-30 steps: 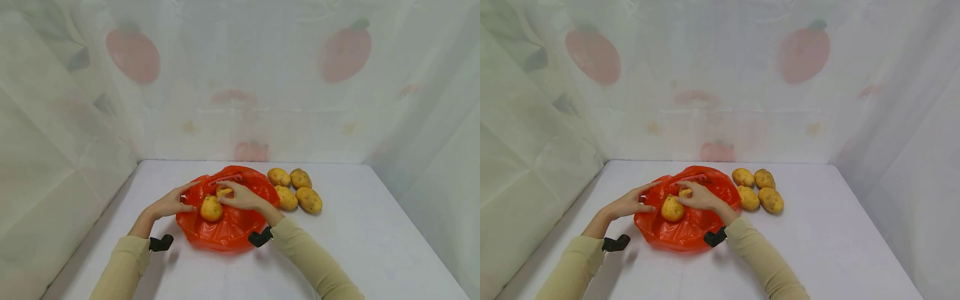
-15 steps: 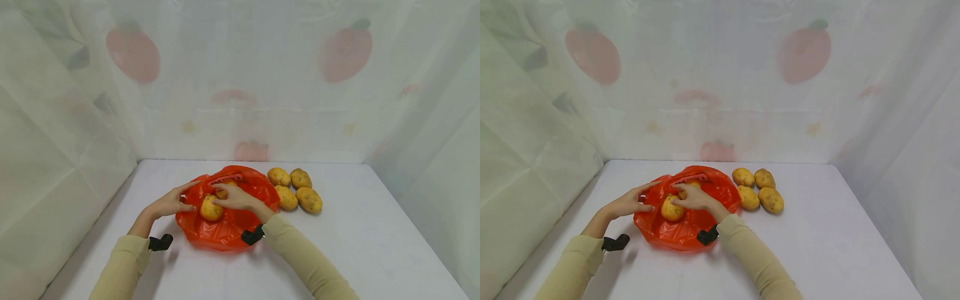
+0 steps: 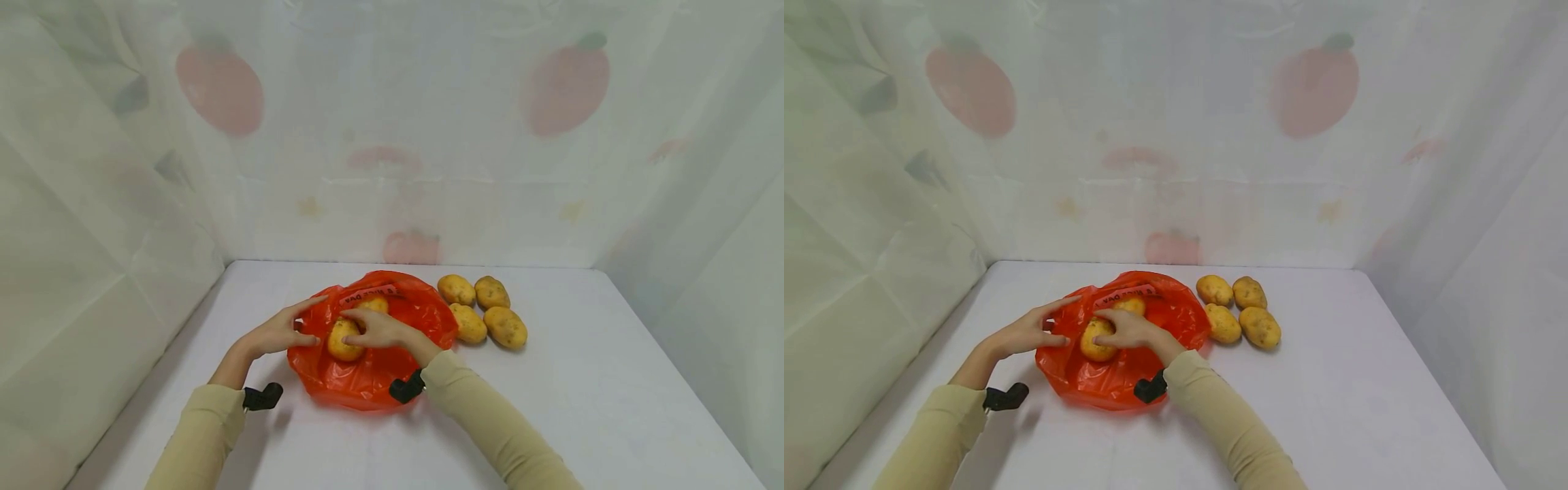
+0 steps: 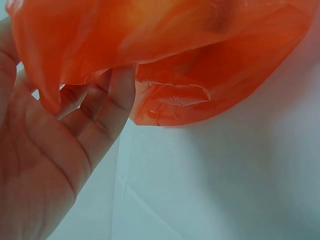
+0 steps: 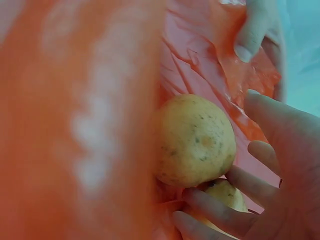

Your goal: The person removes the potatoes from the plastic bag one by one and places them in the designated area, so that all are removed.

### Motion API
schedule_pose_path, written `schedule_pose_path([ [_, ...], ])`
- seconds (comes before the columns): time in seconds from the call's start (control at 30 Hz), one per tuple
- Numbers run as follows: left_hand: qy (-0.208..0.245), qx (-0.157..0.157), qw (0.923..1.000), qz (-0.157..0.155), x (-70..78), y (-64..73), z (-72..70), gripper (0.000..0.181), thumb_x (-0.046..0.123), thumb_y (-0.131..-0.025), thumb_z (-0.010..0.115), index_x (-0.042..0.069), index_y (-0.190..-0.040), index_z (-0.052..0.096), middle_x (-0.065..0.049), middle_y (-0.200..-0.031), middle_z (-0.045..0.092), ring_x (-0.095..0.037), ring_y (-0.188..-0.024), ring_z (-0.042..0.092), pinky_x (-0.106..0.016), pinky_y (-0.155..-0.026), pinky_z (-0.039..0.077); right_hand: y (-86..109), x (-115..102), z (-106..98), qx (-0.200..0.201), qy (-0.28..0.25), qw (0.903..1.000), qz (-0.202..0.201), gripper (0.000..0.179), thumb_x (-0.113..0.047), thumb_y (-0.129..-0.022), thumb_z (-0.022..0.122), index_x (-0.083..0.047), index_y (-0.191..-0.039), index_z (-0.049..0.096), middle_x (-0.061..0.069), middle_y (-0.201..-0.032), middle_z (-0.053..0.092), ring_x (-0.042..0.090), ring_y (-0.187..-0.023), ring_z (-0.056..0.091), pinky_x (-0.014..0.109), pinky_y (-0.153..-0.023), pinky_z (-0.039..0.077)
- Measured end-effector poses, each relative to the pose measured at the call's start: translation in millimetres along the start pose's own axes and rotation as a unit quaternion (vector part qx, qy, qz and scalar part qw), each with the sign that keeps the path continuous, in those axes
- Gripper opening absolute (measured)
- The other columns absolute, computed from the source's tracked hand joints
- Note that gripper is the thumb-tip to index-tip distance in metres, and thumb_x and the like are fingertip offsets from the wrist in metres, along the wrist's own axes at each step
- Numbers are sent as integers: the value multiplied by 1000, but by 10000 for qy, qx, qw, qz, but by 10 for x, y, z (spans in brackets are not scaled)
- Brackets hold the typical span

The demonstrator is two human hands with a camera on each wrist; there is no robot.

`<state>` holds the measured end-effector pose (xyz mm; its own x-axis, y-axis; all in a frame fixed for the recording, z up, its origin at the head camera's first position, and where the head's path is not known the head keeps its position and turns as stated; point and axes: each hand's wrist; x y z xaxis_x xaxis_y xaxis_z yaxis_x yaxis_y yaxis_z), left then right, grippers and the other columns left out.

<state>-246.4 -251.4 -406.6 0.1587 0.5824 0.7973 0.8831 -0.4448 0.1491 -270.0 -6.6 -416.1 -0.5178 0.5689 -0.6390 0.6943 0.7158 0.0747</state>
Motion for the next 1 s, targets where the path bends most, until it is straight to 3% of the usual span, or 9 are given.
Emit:
schedule_pose_path([
  [0.2,6,-11,10000,-37,-9,-6,-2,75,22,-81,69,34,-144,28,-6,-143,34,-29,-108,51,-36,-80,51,-26,-13,86,37,193,9998,46,66,-39,-88,59,-17,-144,32,0,-139,43,14,-121,45,34,-103,37],
  [0.4,47,-6,9999,-138,-13,1,-8,76,22,-81,70,36,-143,28,-4,-142,35,-30,-108,51,-36,-80,51,-31,-34,133,-3,479,9989,-6,61,-38,-87,61,-15,-139,40,0,-134,47,15,-120,44,32,-100,39],
  [0.8,196,-75,9995,-256,16,25,0,76,21,-81,69,36,-143,28,-6,-140,37,-28,-106,54,-37,-81,51,-79,-90,189,-228,542,9980,238,63,-37,-84,65,-17,-137,38,1,-131,47,13,-114,47,30,-98,40],
  [1.0,153,-79,9996,-225,7,23,-5,75,21,-82,68,33,-144,27,-8,-141,36,-29,-107,53,-37,-81,51,-97,-117,208,-135,625,9975,296,59,-33,-83,67,-16,-133,40,3,-127,49,13,-110,49,29,-97,41],
])
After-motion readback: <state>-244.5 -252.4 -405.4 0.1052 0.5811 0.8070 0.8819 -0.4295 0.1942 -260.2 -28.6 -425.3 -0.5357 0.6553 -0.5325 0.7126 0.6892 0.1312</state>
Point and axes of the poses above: each hand's wrist, its own y-axis away from the middle knuckle, its own z-axis out of the palm, x = y × z
